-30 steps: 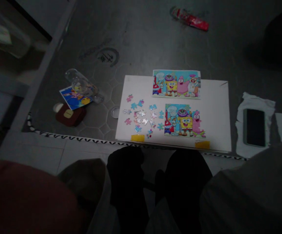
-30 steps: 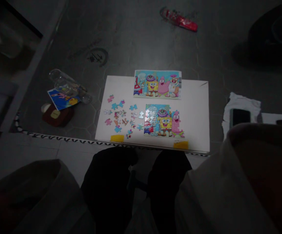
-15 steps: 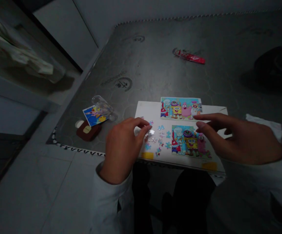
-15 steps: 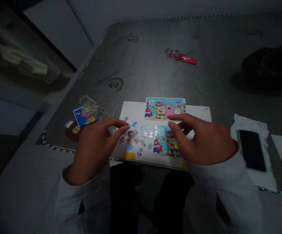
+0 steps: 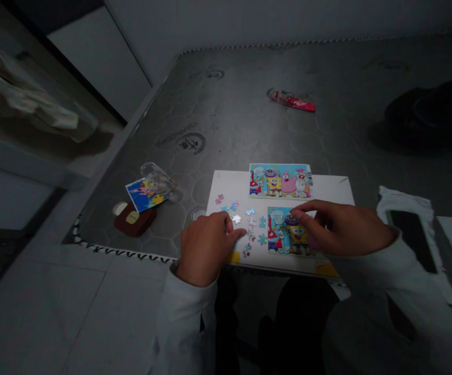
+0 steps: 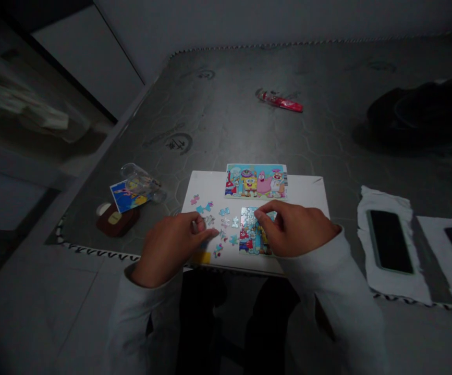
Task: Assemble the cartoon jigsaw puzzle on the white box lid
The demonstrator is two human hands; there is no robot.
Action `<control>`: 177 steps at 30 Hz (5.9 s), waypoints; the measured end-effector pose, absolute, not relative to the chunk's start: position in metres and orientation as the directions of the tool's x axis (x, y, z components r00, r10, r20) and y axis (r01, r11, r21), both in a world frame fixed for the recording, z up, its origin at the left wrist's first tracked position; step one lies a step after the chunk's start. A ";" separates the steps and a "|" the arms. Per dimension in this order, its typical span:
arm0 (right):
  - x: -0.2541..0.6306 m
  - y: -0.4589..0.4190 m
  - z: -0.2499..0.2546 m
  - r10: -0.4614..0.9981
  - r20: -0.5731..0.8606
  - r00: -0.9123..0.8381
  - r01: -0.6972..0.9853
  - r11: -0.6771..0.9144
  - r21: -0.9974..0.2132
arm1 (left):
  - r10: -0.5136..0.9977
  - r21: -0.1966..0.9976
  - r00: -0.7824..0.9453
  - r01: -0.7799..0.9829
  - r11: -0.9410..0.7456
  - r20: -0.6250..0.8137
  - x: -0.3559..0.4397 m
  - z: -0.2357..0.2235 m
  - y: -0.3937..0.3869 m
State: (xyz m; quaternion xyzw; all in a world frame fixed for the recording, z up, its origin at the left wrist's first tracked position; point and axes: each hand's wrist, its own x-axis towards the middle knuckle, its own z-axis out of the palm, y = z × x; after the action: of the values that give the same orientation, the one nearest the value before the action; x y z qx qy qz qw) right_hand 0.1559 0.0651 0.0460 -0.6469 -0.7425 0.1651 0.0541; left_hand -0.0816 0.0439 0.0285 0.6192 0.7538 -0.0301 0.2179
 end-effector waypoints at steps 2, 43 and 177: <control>0.156 0.066 0.045 0.980 -0.152 -0.125 0.952 0.076 -0.298 | 0.922 0.233 -0.131 0.946 0.226 -0.364 -0.081 0.025 0.045; 0.155 0.065 0.030 0.977 -0.153 -0.151 0.961 0.109 -0.256 | 0.875 0.216 -0.283 0.897 0.386 -0.392 -0.103 0.033 0.046; 0.157 0.067 0.031 0.970 -0.201 -0.134 0.962 0.079 -0.262 | 0.887 0.233 -0.105 0.945 0.231 -0.451 -0.081 0.041 0.037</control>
State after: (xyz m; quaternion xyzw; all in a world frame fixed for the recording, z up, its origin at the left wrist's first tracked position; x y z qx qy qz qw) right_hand 0.1570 0.0673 0.0308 -0.6578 -0.7343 0.1671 0.0127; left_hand -0.0805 0.0369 0.0408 0.6176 0.7412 -0.0565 0.2568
